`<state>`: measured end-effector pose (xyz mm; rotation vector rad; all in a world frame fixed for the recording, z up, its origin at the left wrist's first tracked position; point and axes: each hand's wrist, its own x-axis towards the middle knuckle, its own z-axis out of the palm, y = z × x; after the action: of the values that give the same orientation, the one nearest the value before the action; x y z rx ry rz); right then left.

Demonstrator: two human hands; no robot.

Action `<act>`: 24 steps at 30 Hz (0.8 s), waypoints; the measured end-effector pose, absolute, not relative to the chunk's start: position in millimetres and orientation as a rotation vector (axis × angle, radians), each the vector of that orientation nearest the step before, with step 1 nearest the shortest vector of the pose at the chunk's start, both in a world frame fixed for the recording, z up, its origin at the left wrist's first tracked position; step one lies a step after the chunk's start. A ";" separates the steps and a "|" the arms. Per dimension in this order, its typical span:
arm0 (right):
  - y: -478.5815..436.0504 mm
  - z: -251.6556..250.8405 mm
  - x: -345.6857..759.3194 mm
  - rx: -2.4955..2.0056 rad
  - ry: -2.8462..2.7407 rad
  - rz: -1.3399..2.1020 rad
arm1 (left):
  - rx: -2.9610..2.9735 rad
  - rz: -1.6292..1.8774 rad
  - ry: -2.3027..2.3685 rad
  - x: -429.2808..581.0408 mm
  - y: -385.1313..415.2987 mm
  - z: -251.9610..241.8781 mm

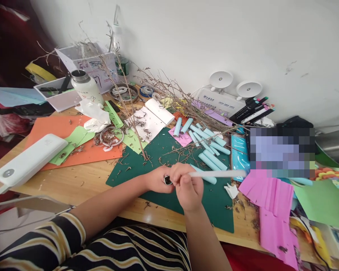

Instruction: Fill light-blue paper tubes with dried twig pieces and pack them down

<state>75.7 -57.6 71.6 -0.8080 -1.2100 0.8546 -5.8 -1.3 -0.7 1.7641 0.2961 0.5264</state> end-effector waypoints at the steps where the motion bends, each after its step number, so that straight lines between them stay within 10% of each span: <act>1: -57.1 68.5 75.6 -0.821 -1.202 0.870 | 1.768 0.521 0.294 -6.0 -1.4 0.3; 24: -64.6 85.5 80.7 -0.638 -1.223 0.807 | 1.799 0.564 0.313 -5.3 -1.0 -3.7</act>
<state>80.7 -64.6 85.5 -0.6377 -1.2232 0.8071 -5.3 -1.0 -3.7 1.7993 0.3135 0.5645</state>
